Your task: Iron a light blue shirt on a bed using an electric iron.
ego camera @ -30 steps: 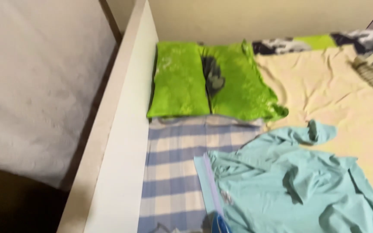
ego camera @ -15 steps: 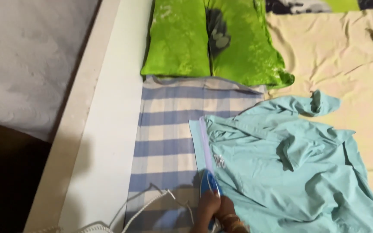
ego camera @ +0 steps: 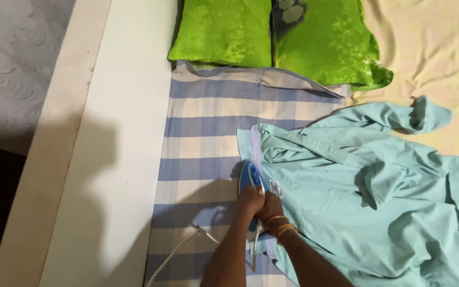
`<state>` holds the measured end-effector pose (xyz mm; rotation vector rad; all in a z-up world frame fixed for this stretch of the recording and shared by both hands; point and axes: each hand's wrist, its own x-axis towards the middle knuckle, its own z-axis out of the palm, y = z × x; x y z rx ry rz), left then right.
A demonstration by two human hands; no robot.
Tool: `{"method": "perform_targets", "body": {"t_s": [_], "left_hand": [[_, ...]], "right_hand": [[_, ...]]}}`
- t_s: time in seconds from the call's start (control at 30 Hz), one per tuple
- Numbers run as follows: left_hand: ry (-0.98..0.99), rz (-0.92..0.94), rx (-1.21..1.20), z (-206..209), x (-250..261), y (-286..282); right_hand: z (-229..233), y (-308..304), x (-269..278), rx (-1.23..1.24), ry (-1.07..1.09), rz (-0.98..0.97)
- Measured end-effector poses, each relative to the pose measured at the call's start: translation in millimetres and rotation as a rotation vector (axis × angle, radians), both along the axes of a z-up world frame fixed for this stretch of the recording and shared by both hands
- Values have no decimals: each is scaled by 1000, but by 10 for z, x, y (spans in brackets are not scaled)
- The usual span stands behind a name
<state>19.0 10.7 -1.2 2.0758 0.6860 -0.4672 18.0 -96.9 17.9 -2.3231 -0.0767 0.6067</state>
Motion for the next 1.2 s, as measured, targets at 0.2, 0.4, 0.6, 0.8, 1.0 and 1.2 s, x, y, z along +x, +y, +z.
{"method": "perform_targets", "body": {"t_s": [0.2, 0.4, 0.6, 0.8, 1.0, 1.2], "left_hand": [[-31, -52, 14, 142, 629, 265], [-64, -15, 24, 267, 1184, 480], [-42, -8, 9, 572, 1414, 589], [-49, -2, 36, 563, 1425, 614], [-157, 83, 67, 612, 1182, 663], [-152, 70, 60, 907, 592, 1186]], "right_hand": [[-67, 214, 603, 47, -69, 0], [113, 476, 1139, 33, -86, -11], [212, 582, 1374, -18, -94, 24], [182, 619, 1410, 2, -58, -53], [177, 614, 1259, 87, -136, 0], [401, 1059, 693, 205, -76, -76]]}}
